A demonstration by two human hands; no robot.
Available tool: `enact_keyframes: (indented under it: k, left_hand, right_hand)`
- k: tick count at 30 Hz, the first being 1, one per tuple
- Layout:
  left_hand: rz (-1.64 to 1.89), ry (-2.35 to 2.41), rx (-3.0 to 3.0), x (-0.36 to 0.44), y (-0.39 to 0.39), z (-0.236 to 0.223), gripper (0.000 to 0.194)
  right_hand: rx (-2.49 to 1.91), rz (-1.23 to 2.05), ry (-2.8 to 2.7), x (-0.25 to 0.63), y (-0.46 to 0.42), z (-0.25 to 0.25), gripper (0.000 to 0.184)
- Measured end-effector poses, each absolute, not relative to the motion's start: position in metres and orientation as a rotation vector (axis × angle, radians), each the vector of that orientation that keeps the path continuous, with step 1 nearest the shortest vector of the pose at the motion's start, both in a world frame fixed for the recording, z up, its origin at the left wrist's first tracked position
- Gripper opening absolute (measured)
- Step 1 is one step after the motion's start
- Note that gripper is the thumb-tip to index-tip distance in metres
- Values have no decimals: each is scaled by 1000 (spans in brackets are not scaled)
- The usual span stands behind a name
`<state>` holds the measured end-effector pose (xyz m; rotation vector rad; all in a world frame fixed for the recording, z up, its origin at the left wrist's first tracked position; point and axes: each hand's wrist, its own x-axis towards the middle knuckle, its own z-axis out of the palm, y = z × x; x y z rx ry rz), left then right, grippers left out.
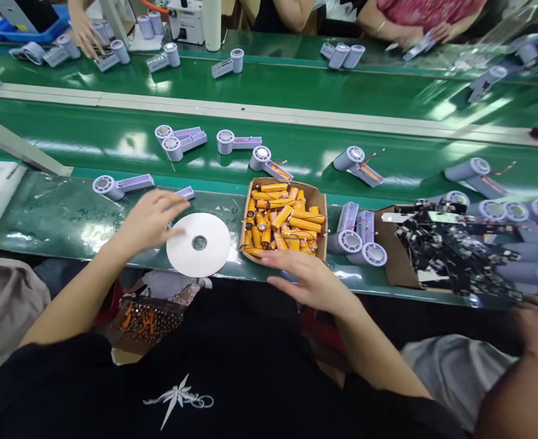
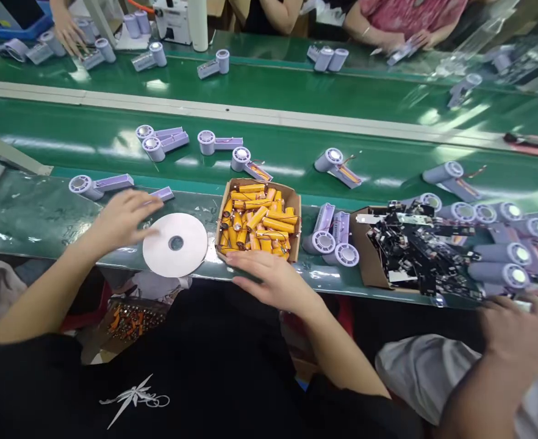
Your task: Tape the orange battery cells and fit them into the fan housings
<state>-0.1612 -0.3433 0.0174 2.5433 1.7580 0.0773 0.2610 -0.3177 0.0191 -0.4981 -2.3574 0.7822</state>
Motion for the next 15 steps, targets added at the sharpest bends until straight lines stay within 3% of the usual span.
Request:
enact_keyframes:
  k: [3,7,9,13,15]
  left_hand:
    - [-42,1484,2541,-147,-378,11,82]
    - [-139,1452,2492,-137,-400,3,63]
    - [43,1466,2575,-134,-408,8,57]
    - [596,1606,2692,-121,-429,19,65]
    - [709,1674,2699,-115,-436,18,69]
  right_hand:
    - [-738,870,-2056,269,-343,6,28]
    - [-932,897,-1920,254,-368,6,13]
    - [-953,1077,-1945,241,-377,7,22]
    - [-906,1702,-1948,205,-384,-4,66]
    - [-725,1882,-1985,185,-385,-15,50]
